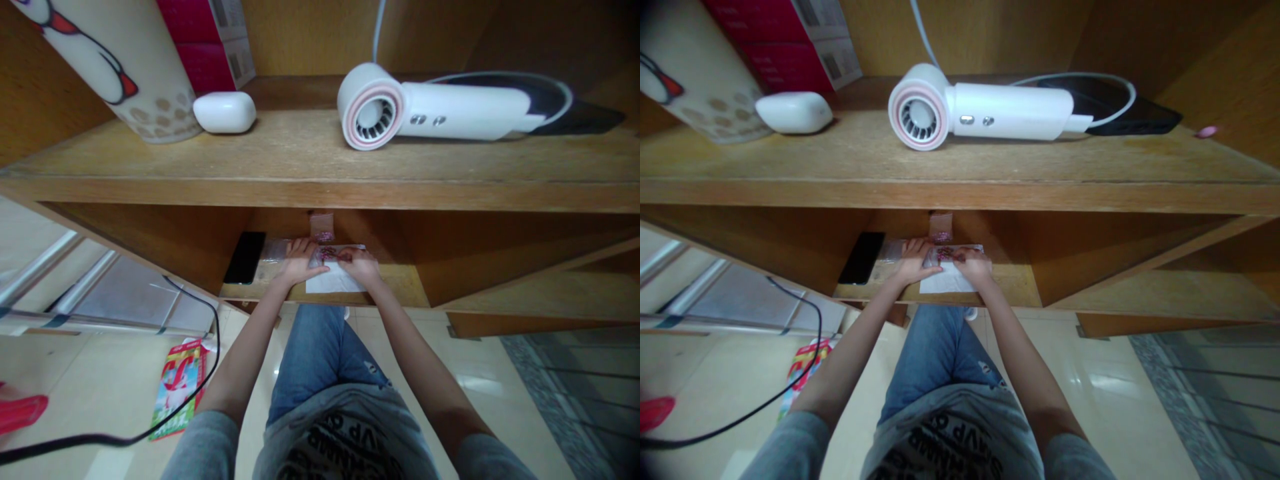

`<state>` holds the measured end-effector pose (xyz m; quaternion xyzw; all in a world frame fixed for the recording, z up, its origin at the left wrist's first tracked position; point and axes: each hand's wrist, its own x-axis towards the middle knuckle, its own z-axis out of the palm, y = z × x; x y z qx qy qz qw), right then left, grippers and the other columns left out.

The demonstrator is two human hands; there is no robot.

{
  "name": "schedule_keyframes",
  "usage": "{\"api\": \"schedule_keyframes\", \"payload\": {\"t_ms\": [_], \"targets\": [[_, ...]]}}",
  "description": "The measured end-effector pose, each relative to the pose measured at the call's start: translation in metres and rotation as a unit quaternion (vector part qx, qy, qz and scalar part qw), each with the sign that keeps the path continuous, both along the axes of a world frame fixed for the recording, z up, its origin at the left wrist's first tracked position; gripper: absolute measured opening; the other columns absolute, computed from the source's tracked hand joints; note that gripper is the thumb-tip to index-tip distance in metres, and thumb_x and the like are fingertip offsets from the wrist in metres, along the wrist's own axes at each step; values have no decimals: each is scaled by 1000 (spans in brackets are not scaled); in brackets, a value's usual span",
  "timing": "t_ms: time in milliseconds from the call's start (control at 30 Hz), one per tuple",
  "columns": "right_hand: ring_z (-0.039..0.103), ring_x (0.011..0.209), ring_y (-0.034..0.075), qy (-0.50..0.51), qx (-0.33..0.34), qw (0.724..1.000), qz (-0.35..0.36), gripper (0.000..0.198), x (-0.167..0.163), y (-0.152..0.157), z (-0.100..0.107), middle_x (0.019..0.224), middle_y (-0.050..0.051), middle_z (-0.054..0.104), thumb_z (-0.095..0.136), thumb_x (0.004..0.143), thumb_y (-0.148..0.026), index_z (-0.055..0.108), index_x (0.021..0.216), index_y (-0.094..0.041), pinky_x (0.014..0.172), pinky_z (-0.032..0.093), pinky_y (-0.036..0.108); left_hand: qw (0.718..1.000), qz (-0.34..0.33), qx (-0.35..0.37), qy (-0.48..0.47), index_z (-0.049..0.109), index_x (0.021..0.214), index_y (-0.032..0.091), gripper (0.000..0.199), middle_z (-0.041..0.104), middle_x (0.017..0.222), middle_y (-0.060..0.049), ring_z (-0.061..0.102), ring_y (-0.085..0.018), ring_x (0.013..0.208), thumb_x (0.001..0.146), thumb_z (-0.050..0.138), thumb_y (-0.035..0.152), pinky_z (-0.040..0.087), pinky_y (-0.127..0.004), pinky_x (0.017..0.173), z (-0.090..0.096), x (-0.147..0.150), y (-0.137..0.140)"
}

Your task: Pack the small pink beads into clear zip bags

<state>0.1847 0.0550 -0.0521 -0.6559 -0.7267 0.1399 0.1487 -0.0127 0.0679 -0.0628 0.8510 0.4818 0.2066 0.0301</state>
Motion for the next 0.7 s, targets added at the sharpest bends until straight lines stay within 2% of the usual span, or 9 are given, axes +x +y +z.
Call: {"api": "schedule_keyframes", "payload": {"t_ms": [167, 300, 467, 700], "targets": [[62, 84, 19, 16, 8, 1000, -13, 22, -1, 2, 3, 90, 4, 70, 55, 78, -37, 68, 91, -26, 73, 43, 24, 1000, -2, -3, 3, 53, 109, 16, 66, 52, 110, -13, 42, -29, 105, 70, 47, 68, 31, -42, 88, 2, 0, -1], [63, 78, 16, 45, 11, 999, -1, 24, -8, 5, 8, 87, 1, 70, 53, 78, -42, 67, 89, -26, 67, 43, 23, 1000, 0, -4, 7, 53, 108, 16, 63, 52, 110, -12, 42, -30, 105, 70, 47, 67, 31, -42, 88, 3, 1, -1], [61, 70, 13, 88, 4, 995, 39, 20, -27, 11, 14, 78, -2, 69, 54, 78, -38, 68, 86, -26, 59, 40, 21, 1000, -6, 0, 0, 54, 107, 17, 63, 52, 109, -12, 43, -29, 103, 70, 48, 68, 32, -42, 87, 2, 1, -1], [60, 68, 14, 86, -4, 996, 36, 19, -36, 14, 15, 78, -2, 69, 54, 76, -36, 68, 86, -27, 58, 38, 22, 1000, -4, 16, 4, 53, 106, 16, 65, 53, 109, -11, 43, -28, 102, 70, 45, 69, 32, -41, 86, 3, 1, -1]]}}
